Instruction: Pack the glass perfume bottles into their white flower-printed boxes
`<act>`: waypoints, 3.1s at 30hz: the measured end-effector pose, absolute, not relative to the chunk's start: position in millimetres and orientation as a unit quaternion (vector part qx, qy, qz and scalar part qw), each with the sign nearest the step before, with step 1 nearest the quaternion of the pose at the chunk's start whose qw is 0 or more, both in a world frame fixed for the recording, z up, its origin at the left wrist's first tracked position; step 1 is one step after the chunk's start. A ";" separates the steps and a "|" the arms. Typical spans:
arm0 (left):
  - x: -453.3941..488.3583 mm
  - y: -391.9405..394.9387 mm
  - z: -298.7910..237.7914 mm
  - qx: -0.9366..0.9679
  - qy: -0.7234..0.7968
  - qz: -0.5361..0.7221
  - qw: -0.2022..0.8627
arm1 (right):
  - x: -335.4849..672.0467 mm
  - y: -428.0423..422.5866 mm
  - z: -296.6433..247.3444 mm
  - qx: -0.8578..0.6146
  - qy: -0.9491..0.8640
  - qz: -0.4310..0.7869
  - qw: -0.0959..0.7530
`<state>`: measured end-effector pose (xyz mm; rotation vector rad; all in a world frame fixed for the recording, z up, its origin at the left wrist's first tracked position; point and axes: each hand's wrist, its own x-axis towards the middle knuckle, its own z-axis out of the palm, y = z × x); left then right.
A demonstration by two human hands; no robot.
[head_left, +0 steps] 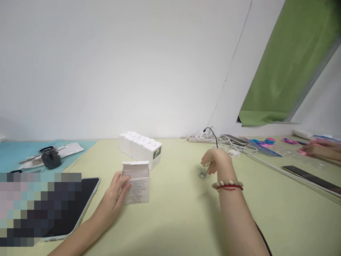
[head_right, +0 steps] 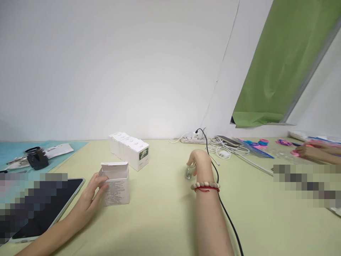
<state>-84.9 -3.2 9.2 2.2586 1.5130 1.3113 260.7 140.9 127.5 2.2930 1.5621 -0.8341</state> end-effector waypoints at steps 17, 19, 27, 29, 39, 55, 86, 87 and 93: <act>-83.6 -6.6 11.7 0.745 0.501 0.433 0.085 | 231.6 154.2 124.0 0.633 0.733 -0.250 0.001; -84.2 -6.1 11.0 0.745 0.498 0.436 0.078 | 228.1 155.7 120.5 0.616 0.744 -0.260 0.002; -85.2 -5.8 10.3 0.746 0.504 0.431 0.065 | 214.3 147.2 124.3 0.705 0.646 -0.291 0.018; -85.6 -5.3 9.7 0.745 0.504 0.432 0.062 | 213.4 147.7 124.8 0.684 0.671 -0.288 0.004; -84.7 -8.0 10.6 0.754 0.505 0.414 0.069 | 194.9 155.5 104.6 0.656 0.702 -0.276 0.013; -76.4 -19.5 7.0 0.770 0.485 0.401 0.103 | 143.2 51.0 192.3 0.227 0.905 -0.356 -0.062; -78.8 -6.0 -2.6 0.770 0.411 0.478 0.098 | 102.2 50.4 160.1 0.219 0.938 -0.216 -0.159; -79.0 -5.6 -3.4 0.765 0.417 0.478 0.115 | 99.6 52.1 157.3 0.218 0.938 -0.222 -0.155; -80.7 -3.0 -4.8 0.757 0.429 0.473 0.141 | 89.8 58.0 147.8 0.223 0.915 -0.312 -0.123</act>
